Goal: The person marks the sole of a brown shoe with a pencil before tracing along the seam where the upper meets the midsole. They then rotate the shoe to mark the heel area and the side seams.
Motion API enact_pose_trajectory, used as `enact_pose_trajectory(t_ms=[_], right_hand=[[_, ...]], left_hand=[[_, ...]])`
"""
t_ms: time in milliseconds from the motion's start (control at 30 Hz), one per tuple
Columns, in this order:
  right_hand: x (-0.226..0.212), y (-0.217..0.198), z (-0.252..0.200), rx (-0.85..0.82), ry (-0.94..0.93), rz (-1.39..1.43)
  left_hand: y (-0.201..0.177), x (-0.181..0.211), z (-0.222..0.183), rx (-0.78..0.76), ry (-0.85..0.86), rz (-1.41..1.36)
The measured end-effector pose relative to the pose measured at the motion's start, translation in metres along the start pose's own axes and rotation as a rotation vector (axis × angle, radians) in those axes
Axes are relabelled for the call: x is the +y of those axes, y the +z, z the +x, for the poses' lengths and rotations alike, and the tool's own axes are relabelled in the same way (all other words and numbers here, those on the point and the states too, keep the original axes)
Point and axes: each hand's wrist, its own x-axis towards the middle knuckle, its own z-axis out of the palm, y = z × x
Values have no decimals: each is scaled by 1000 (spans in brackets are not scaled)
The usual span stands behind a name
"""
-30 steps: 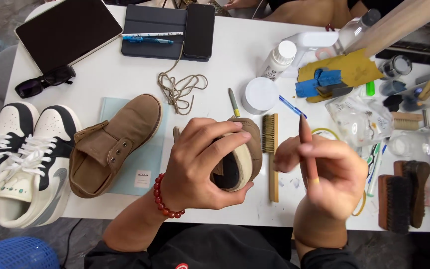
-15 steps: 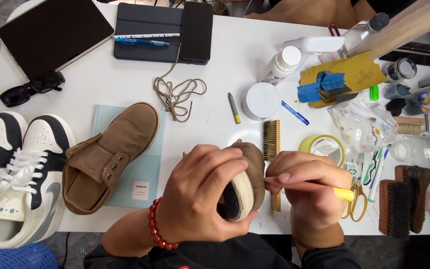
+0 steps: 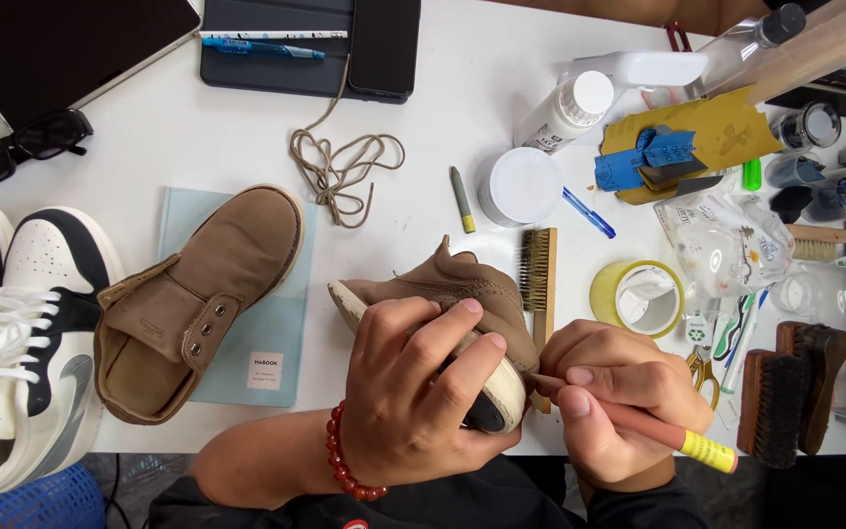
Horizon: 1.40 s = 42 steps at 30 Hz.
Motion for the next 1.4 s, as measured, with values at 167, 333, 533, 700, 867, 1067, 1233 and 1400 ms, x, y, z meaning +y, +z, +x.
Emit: enact_pose_trajectory(t_ms=[167, 333, 533, 700, 867, 1067, 1233, 1400], right_hand=[[-5, 1, 8, -40, -18, -132], [-8, 2, 8, -38, -14, -149], [-5, 0, 10, -66, -46, -133], [-6, 1, 9, -62, -37, -133], [-6, 2, 9, -48, -17, -130], [-6, 2, 9, -43, -18, -126], [-7, 0, 10, -56, -16, -145], [-7, 0, 11, -62, -14, -138]], left_hand=[[5, -1, -2, 23, 16, 34], [9, 0, -5, 43, 20, 43], [11, 0, -7, 59, 26, 46], [12, 0, -8, 70, 31, 61], [13, 0, -8, 80, 23, 63], [13, -1, -8, 77, 31, 57], [15, 0, -9, 85, 26, 63], [14, -1, -10, 88, 33, 65]])
